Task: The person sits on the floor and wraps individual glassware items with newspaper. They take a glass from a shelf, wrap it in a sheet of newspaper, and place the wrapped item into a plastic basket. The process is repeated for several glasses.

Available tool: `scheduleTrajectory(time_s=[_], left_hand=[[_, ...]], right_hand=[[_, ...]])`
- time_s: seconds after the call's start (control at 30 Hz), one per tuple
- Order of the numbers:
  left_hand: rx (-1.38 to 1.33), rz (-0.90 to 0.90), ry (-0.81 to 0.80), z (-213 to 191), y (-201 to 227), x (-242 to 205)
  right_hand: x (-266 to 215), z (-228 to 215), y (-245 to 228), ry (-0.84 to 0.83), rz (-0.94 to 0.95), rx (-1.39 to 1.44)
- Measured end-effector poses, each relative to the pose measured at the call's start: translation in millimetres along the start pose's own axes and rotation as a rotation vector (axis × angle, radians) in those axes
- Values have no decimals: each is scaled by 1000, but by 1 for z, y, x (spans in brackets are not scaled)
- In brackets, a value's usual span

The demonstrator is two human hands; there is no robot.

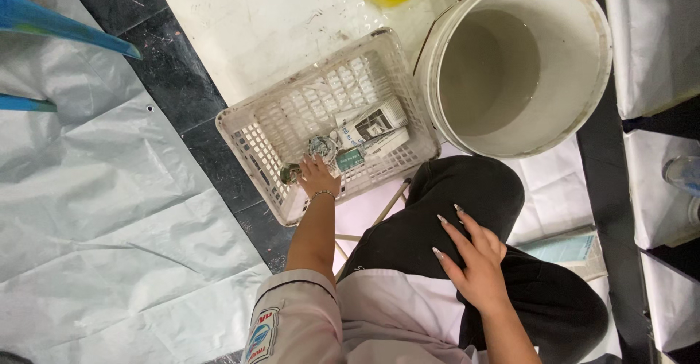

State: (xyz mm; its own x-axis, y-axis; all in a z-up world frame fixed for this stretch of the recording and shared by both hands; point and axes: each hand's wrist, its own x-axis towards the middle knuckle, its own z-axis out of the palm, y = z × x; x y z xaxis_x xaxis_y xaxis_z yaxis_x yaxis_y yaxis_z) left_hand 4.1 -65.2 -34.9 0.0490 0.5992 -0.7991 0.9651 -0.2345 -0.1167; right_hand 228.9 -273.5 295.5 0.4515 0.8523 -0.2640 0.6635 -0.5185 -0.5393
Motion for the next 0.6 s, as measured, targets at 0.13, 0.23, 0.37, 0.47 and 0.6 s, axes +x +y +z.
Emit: scheduleTrajectory(time_s=[0.13,0.23,0.37,0.47,0.6], left_hand=[[99,-41,176,0,-15,2],[-33,-248,32,-3,-38,1],[-364,-281,-101,-1,-49,-12],[-448,-358,-274,2,-46,-23],[-259,-266,-291,-16,-38,-21]], right_hand=[[1,-1,-2,13,-6,3],[1,0,-1,28,-25,-1],[-1,1,0,40,-30,8],[-2,3,1,63,-50,16],[-3,4,1,82,-62,20]])
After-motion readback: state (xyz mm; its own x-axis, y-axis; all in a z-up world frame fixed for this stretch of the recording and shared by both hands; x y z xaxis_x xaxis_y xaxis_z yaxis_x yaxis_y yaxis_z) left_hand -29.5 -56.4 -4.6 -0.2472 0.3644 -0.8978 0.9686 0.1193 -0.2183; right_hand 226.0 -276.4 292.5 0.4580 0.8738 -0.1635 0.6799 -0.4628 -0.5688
